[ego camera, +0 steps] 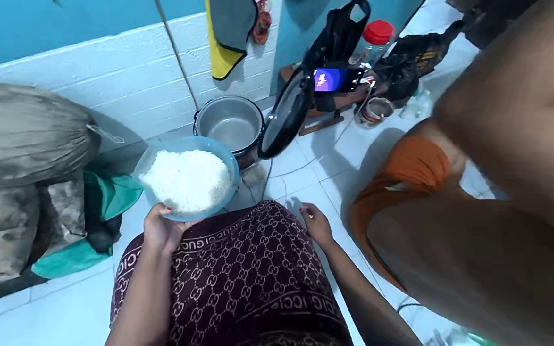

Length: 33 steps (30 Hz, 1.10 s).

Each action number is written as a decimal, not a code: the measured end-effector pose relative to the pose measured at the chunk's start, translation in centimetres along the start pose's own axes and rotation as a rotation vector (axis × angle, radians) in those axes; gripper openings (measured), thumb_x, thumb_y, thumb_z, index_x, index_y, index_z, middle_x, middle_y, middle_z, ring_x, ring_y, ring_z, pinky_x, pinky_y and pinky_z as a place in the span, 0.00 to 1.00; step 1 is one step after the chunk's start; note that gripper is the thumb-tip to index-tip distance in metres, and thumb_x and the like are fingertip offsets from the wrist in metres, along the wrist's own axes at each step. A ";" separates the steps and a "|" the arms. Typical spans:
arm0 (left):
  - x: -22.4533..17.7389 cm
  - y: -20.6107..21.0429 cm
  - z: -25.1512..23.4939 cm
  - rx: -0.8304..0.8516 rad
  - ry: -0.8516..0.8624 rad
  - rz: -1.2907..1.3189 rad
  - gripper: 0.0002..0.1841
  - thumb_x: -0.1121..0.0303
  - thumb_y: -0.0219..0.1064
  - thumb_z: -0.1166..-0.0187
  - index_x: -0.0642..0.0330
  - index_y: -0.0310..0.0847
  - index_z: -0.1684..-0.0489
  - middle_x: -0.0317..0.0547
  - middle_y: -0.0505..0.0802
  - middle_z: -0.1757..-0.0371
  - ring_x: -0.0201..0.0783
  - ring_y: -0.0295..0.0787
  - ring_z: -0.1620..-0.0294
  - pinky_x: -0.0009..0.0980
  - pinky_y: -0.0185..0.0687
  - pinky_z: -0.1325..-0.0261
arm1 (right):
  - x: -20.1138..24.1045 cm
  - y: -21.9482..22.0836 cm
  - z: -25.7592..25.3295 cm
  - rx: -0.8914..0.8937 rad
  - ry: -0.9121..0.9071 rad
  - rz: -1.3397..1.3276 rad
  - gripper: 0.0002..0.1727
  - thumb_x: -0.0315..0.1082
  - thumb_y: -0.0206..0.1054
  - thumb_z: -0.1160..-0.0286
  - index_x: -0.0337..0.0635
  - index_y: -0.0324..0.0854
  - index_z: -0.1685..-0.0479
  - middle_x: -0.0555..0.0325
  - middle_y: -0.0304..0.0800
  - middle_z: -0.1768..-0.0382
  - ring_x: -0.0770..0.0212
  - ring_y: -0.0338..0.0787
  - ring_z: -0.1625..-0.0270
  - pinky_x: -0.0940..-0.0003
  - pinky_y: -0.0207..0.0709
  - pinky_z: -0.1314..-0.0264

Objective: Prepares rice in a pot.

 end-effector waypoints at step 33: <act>-3.8 0.1 -2.0 0.063 -0.031 -0.065 0.25 0.56 0.41 0.03 0.60 0.68 0.20 0.51 0.88 0.41 0.42 0.90 0.49 0.41 0.86 0.47 | 40.4 2.4 -0.9 -0.628 -1.102 0.684 0.36 0.63 0.69 0.27 0.32 0.86 0.79 0.40 0.90 0.75 0.38 0.94 0.68 0.40 0.84 0.66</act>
Point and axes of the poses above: each hand's wrist, its own z-axis away from the middle knuckle, its own y-axis out of the palm, x = y × z, the point moved 7 cm from there along -z, towards the middle knuckle
